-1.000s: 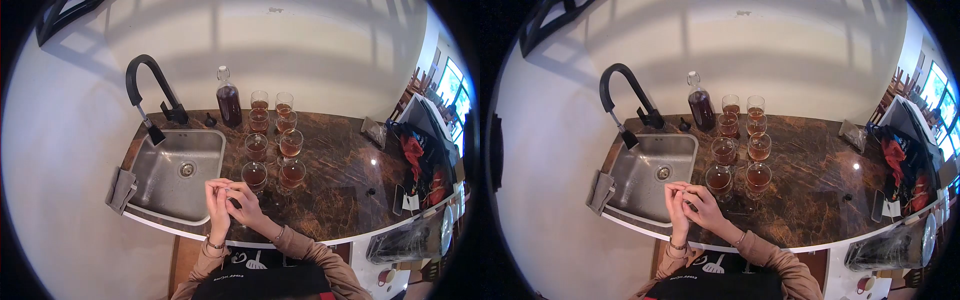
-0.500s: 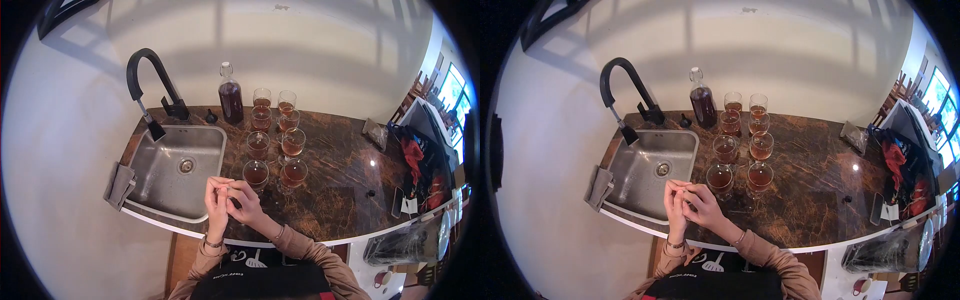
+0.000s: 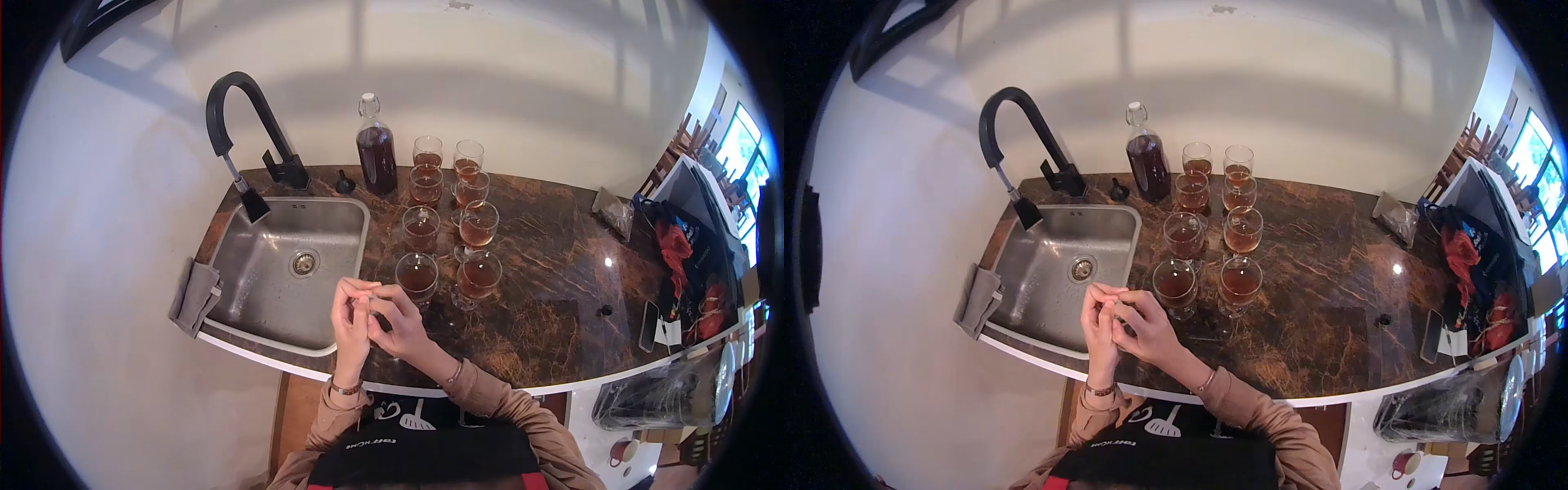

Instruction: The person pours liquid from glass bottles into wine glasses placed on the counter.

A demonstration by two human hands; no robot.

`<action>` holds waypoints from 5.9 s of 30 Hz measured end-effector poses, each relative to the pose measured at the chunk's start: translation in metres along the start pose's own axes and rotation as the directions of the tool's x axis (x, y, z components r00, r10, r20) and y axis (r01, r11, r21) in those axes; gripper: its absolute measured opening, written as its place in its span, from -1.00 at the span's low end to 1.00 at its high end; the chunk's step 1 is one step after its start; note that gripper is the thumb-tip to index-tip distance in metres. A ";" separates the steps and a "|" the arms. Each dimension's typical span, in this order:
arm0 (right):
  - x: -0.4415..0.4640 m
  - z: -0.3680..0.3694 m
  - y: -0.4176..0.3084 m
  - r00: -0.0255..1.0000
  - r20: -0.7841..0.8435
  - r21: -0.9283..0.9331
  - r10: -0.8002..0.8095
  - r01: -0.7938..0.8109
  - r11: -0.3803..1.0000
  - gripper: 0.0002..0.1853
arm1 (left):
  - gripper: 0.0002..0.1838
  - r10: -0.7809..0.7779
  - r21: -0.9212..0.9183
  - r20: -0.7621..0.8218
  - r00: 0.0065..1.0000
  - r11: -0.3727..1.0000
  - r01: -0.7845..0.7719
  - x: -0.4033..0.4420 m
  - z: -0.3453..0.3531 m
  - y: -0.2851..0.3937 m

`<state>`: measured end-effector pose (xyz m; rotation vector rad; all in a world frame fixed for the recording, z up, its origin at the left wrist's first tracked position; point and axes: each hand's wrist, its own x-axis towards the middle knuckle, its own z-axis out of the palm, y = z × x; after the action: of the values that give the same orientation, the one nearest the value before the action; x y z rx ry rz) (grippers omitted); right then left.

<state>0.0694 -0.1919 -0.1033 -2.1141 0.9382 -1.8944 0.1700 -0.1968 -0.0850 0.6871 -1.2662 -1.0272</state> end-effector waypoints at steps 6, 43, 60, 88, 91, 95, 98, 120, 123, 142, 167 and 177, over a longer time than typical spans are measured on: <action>0.002 0.000 -0.003 1.000 0.016 -0.007 0.016 -0.016 1.000 -0.60 | -0.89 0.025 -0.009 0.021 0.999 1.000 -0.025 0.003 0.001 0.001; 0.024 -0.033 -0.026 0.980 -0.020 0.115 0.197 -0.193 0.974 -0.82 | -0.57 0.001 -0.115 -0.025 1.000 0.993 -0.004 0.002 -0.003 0.003; -0.105 -0.222 0.070 0.595 -0.384 -0.290 0.705 -0.803 0.520 -0.83 | -0.79 0.116 0.377 0.323 0.939 0.894 -0.240 0.005 -0.022 -0.006; 0.003 -0.120 -0.070 0.883 -0.032 -0.207 0.469 -0.465 0.861 -0.41 | -0.53 0.188 0.034 0.330 0.925 0.977 -0.211 0.047 -0.033 0.095; 0.002 -0.085 -0.077 0.824 0.294 -0.114 0.484 -0.472 0.874 0.08 | -0.69 0.099 0.051 0.490 0.866 0.989 -0.141 0.034 -0.027 0.086; -0.018 -0.056 -0.073 0.772 0.291 -0.141 0.565 -0.550 0.823 0.23 | -0.74 0.013 -0.005 0.602 0.799 1.000 -0.012 0.019 -0.026 0.066; -0.029 -0.045 -0.085 0.717 0.221 -0.090 0.661 -0.659 0.746 0.27 | -0.71 0.001 -0.025 0.689 0.724 0.999 0.022 0.015 -0.028 0.061; -0.077 -0.077 -0.128 0.425 -0.566 0.044 0.707 -0.840 0.541 -0.15 | -0.79 -0.137 0.051 0.961 0.240 0.941 0.335 -0.058 -0.033 -0.084; -0.070 -0.096 -0.122 0.413 -0.624 -0.080 0.663 -0.878 0.472 -0.18 | -0.78 -0.040 0.002 0.989 0.144 0.967 0.255 -0.082 -0.033 -0.092; -0.025 -0.125 -0.108 0.366 -0.549 -0.578 0.752 -0.816 -0.024 -0.11 | -0.71 0.137 -0.137 0.991 -0.001 0.990 0.025 -0.095 -0.035 -0.120; 0.003 -0.134 -0.106 0.270 -0.499 -0.684 0.824 -0.706 -0.183 -0.10 | -0.75 0.129 -0.146 0.986 0.104 0.973 0.178 -0.096 -0.038 -0.121; 0.008 -0.140 -0.105 0.264 -0.492 -0.731 0.829 -0.643 -0.230 -0.13 | -0.74 0.123 -0.133 0.990 0.070 0.978 0.162 -0.093 -0.038 -0.120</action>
<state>-0.0260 -0.0726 -0.0173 -1.0113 2.7433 -0.3523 0.1803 -0.1675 -0.2380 -0.4342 -2.3024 -1.7566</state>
